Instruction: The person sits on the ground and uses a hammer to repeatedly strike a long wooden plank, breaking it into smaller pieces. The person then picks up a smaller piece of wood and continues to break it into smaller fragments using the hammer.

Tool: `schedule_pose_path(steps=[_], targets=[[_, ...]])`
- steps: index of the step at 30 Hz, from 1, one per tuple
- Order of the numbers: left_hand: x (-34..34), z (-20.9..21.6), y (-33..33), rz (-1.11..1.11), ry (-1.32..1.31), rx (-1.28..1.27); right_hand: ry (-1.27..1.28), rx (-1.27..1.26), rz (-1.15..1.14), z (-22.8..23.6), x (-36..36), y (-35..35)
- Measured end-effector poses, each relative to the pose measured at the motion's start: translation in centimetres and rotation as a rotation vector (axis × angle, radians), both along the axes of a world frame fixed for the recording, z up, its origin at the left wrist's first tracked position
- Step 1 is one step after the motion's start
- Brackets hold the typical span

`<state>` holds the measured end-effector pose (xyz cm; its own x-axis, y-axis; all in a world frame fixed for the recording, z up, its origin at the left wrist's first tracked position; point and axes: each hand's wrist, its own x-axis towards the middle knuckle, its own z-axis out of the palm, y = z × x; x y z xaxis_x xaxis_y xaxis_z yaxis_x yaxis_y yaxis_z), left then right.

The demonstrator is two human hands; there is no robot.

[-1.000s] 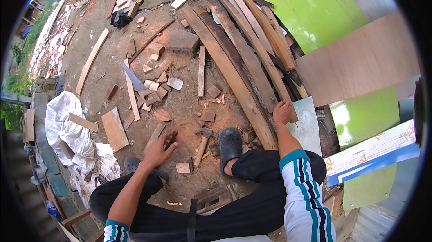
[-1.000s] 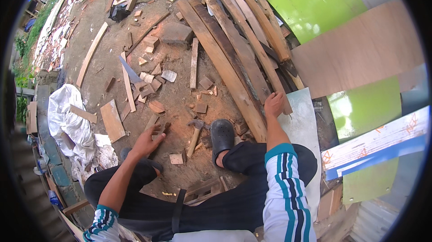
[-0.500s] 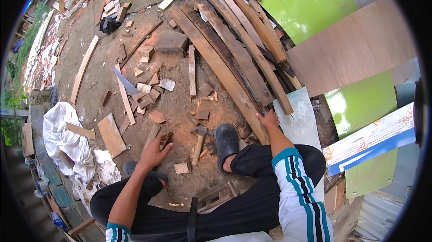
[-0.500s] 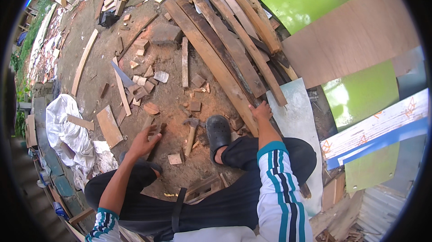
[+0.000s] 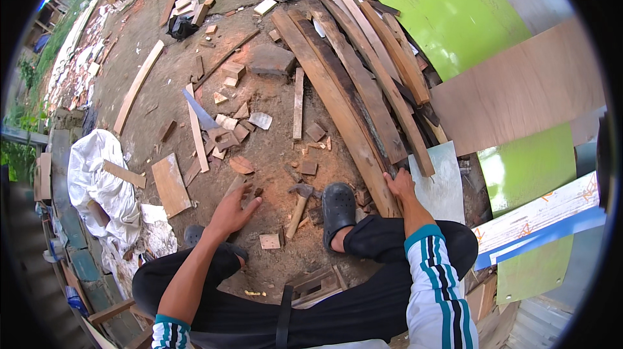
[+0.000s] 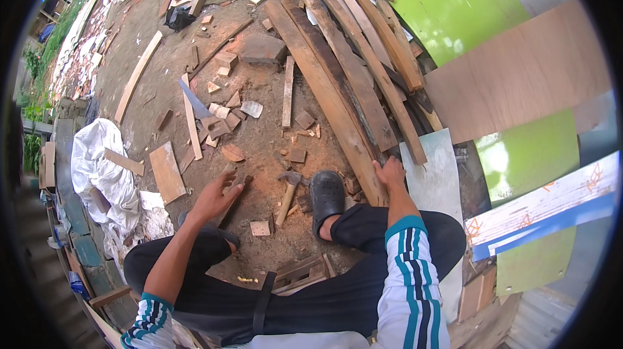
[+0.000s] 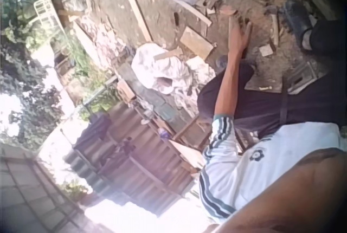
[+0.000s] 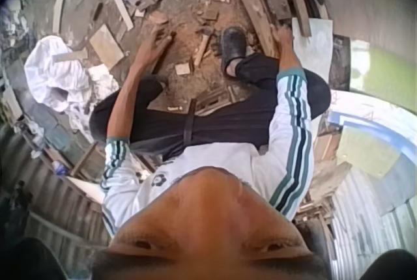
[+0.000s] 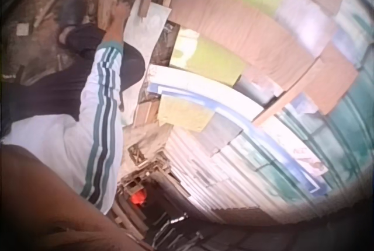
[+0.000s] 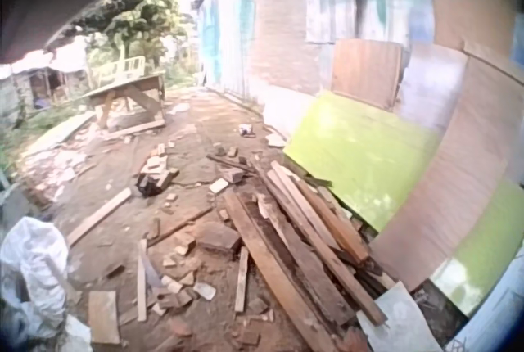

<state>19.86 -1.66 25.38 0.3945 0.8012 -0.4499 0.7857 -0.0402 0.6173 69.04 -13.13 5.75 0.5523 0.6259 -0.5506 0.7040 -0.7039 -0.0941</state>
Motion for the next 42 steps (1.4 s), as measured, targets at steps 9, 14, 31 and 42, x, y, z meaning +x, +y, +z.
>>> schedule_pose_path(steps=[9, 14, 31, 42], targets=[[0.4, 0.6, 0.1, -0.046, 0.009, 0.031, -0.058, 0.005, -0.105, 2.4, -0.8, 0.3], [0.3, 0.5, 0.1, -0.059, -0.009, 0.067, -0.117, 0.122, -0.189, 2.3, -2.3, -0.2], [-0.1, 0.6, -0.5, -0.062, 0.005, 0.065, -0.144, 0.122, -0.176, 2.5, -5.2, 0.1], [0.1, 0.4, -0.5, -0.066, 0.008, 0.065, -0.128, 0.423, -0.248, 3.0, -5.2, 1.2]])
